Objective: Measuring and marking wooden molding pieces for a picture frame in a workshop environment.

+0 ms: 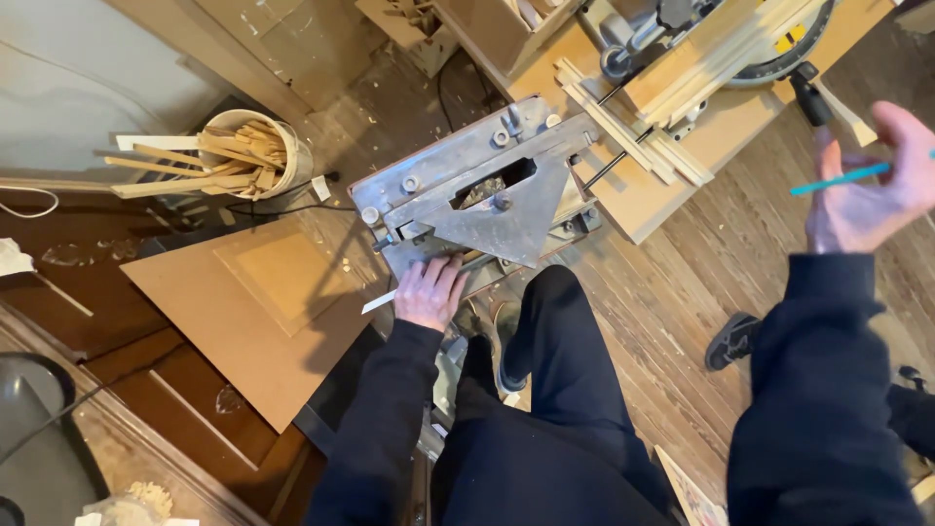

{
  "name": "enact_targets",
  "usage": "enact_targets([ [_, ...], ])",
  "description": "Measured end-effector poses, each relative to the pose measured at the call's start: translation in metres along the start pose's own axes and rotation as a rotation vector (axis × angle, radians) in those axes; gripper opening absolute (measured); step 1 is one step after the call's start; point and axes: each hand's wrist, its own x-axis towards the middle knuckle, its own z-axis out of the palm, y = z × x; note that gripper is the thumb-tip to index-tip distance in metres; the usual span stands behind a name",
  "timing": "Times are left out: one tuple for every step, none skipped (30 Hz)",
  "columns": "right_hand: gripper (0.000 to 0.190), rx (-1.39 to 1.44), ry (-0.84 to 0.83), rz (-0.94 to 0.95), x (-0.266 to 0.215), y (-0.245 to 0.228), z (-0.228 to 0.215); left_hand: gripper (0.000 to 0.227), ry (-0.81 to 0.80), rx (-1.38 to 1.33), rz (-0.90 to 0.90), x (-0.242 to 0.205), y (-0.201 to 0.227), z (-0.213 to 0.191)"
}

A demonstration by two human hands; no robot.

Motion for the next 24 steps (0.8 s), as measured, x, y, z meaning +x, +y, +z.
enact_targets([
  [0.031, -0.031, 0.034, -0.05, -0.006, -0.012, -0.002, 0.026, -0.007, 0.001, 0.007, 0.001, 0.001, -0.001],
  [0.031, -0.034, 0.033, -0.047, -0.031, -0.014, 0.003, 0.026, -0.01, -0.002, 0.008, -0.001, 0.001, 0.001],
  [0.016, 0.098, 0.155, 0.164, -0.054, -0.015, 0.011, 0.026, -0.002, -0.009, 0.011, -0.003, 0.001, 0.003],
  [0.006, 0.235, 0.269, 0.377, -0.078, -0.015, 0.018, 0.026, 0.006, -0.017, 0.015, -0.004, 0.001, 0.006],
  [0.006, 0.245, 0.27, 0.384, -0.094, -0.023, 0.045, 0.026, 0.002, -0.006, 0.016, -0.003, -0.002, 0.004],
  [0.008, 0.376, 0.084, 0.492, -0.11, -0.031, 0.071, 0.024, 0.009, -0.003, 0.002, -0.001, -0.004, 0.003],
  [0.021, 0.488, -0.101, 0.602, -0.132, -0.039, 0.088, 0.023, 0.003, -0.02, -0.005, -0.002, -0.001, 0.004],
  [0.021, 0.478, -0.094, 0.62, -0.138, -0.04, 0.111, 0.023, -0.015, -0.028, 0.004, -0.005, 0.003, 0.0],
  [0.034, 0.571, -0.15, 0.67, -0.133, -0.033, 0.143, 0.02, -0.002, -0.028, 0.001, 0.0, 0.003, 0.003],
  [0.047, 0.665, -0.207, 0.719, -0.128, -0.028, 0.176, 0.017, 0.011, -0.028, -0.001, 0.005, 0.003, 0.005],
  [0.047, 0.678, -0.222, 0.729, -0.131, -0.017, 0.193, 0.017, 0.001, -0.013, -0.014, 0.0, 0.0, 0.009],
  [0.05, 0.695, -0.208, 0.763, -0.134, -0.007, 0.212, 0.017, -0.009, -0.008, -0.015, -0.004, -0.003, 0.013],
  [0.053, 0.709, -0.19, 0.81, -0.144, 0.0, 0.229, 0.017, -0.031, -0.003, -0.014, -0.012, -0.006, 0.013],
  [0.053, 0.72, -0.202, 0.832, -0.151, -0.006, 0.232, 0.017, -0.052, 0.011, -0.023, -0.021, -0.01, 0.015],
  [0.054, 0.704, -0.147, 0.863, -0.148, -0.006, 0.239, 0.019, -0.039, 0.012, -0.001, -0.021, -0.017, 0.022],
  [0.055, 0.687, -0.092, 0.895, -0.146, -0.006, 0.245, 0.021, -0.025, 0.013, 0.021, -0.021, -0.023, 0.029],
  [0.055, 0.674, -0.089, 0.916, -0.153, -0.014, 0.235, 0.021, -0.046, 0.003, 0.023, -0.031, -0.021, 0.028],
  [0.055, 0.586, -0.08, 0.898, -0.159, -0.024, 0.225, 0.024, -0.043, -0.011, 0.03, -0.041, -0.017, 0.025],
  [0.055, 0.513, -0.062, 0.85, -0.151, -0.026, 0.225, 0.028, -0.008, -0.016, 0.046, -0.04, -0.02, 0.031],
  [0.055, 0.515, -0.051, 0.84, -0.143, -0.022, 0.231, 0.028, 0.002, -0.016, 0.056, -0.037, -0.027, 0.043],
  [0.054, 0.477, -0.055, 0.783, -0.139, -0.022, 0.233, 0.03, 0.015, 0.004, 0.055, -0.039, -0.032, 0.048],
  [0.053, 0.438, -0.06, 0.726, -0.136, -0.024, 0.235, 0.031, 0.027, 0.024, 0.054, -0.043, -0.036, 0.052],
  [0.053, 0.435, -0.074, 0.736, -0.141, -0.031, 0.23, 0.031, 0.015, 0.023, 0.042, -0.048, -0.031, 0.044],
  [0.051, 0.458, -0.093, 0.733, -0.146, -0.038, 0.224, 0.03, -0.014, 0.039, 0.026, -0.055, -0.025, 0.034],
])
